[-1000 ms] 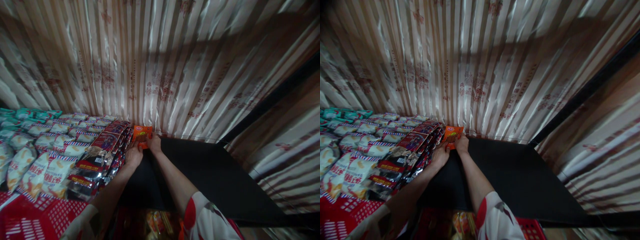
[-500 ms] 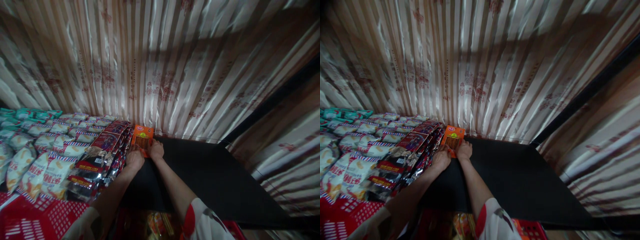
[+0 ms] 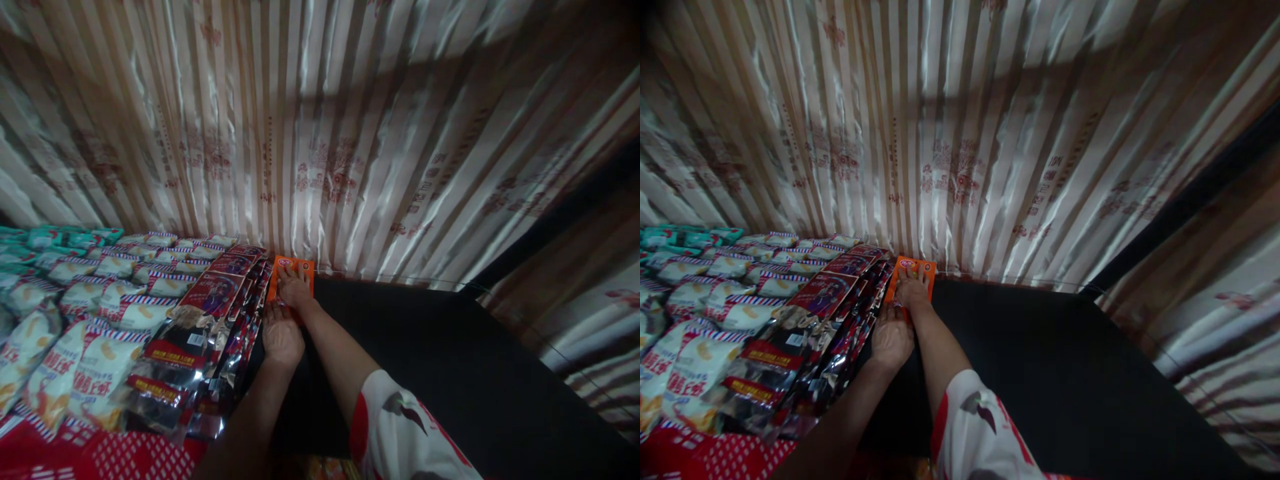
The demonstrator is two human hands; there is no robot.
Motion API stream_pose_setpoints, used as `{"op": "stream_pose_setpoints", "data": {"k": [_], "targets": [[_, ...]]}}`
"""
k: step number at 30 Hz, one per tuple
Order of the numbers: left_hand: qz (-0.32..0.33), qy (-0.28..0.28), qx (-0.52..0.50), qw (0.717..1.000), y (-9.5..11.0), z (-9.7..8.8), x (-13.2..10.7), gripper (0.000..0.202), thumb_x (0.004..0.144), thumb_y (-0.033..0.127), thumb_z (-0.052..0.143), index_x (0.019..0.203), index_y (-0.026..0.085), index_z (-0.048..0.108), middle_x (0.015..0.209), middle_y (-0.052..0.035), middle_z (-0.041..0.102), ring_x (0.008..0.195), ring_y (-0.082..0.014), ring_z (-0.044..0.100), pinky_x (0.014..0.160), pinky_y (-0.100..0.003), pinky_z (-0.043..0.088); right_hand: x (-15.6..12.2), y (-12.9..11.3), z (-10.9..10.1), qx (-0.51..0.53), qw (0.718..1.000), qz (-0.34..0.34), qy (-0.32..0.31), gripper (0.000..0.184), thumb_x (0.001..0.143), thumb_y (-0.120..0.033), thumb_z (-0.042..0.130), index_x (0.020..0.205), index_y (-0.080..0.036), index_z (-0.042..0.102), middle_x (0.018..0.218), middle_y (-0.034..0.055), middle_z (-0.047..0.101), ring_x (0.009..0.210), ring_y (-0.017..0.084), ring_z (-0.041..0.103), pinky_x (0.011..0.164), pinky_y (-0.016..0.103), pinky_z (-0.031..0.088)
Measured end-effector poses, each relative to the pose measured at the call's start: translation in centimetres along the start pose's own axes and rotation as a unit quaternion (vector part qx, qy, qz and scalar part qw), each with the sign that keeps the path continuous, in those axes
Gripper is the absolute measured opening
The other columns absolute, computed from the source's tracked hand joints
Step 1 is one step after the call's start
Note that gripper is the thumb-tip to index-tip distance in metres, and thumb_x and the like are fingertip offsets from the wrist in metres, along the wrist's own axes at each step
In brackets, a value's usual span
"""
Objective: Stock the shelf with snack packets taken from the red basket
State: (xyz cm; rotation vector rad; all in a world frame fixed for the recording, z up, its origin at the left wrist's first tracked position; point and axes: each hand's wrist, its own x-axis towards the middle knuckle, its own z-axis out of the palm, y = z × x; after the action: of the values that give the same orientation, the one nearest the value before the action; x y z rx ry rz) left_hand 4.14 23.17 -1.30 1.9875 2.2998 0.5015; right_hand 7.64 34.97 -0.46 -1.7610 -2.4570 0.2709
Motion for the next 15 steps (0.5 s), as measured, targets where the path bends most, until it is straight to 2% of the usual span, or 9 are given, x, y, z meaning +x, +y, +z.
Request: {"op": "stream_pose_setpoints", "data": {"k": [4, 9, 13, 15], "targets": [[0.006, 0.022, 0.000, 1.000, -0.1, 0.2, 0.1, 0.046, 0.079, 0.015, 0.039, 0.119, -0.004, 0.053, 0.126, -0.0287, 0.051, 0.123, -0.0359, 0.043, 0.100, -0.048, 0.035, 1.1, 0.0, 0.6, -0.005, 1.000, 0.004, 0.007, 0.051, 0.091, -0.038, 0.028, 0.142, -0.030, 0.028, 0.151, 0.0002, 0.024, 0.139, 0.030, 0.001, 0.106, 0.055, 0.011], [0.003, 0.015, 0.018, 1.000, -0.1, 0.1, 0.1, 0.046, 0.080, 0.015, 0.038, 0.119, -0.006, 0.052, 0.127, -0.0294, 0.049, 0.122, -0.0364, 0.044, 0.099, -0.046, 0.036, 1.7, 0.1, 1.1, 0.007, 1.000, -0.001, 0.028, 0.050, 0.091, -0.037, 0.028, 0.141, -0.028, 0.031, 0.148, 0.0006, 0.030, 0.139, 0.030, 0.005, 0.107, 0.055, 0.010], [-0.002, 0.030, 0.020, 0.999, 0.0, 0.3, 0.0, 0.045, 0.080, 0.015, 0.038, 0.118, -0.002, 0.055, 0.125, -0.0268, 0.051, 0.120, -0.0351, 0.045, 0.096, -0.046, 0.038, 1.8, -0.1, 1.0, 0.021, 1.000, -0.012, 0.006, 0.051, 0.092, -0.035, 0.028, 0.142, -0.028, 0.028, 0.148, -0.0006, 0.030, 0.139, 0.026, 0.010, 0.109, 0.051, 0.006], [-0.007, 0.031, 0.024, 0.999, 0.1, 0.3, -0.1, 0.044, 0.080, 0.013, 0.037, 0.118, 0.000, 0.056, 0.125, -0.0254, 0.053, 0.118, -0.0343, 0.047, 0.094, -0.045, 0.039, 1.6, -0.3, 0.8, 0.032, 0.999, -0.029, 0.000, 0.052, 0.092, -0.033, 0.027, 0.143, -0.024, 0.026, 0.148, 0.0009, 0.029, 0.139, 0.023, 0.012, 0.111, 0.047, 0.007]]}}
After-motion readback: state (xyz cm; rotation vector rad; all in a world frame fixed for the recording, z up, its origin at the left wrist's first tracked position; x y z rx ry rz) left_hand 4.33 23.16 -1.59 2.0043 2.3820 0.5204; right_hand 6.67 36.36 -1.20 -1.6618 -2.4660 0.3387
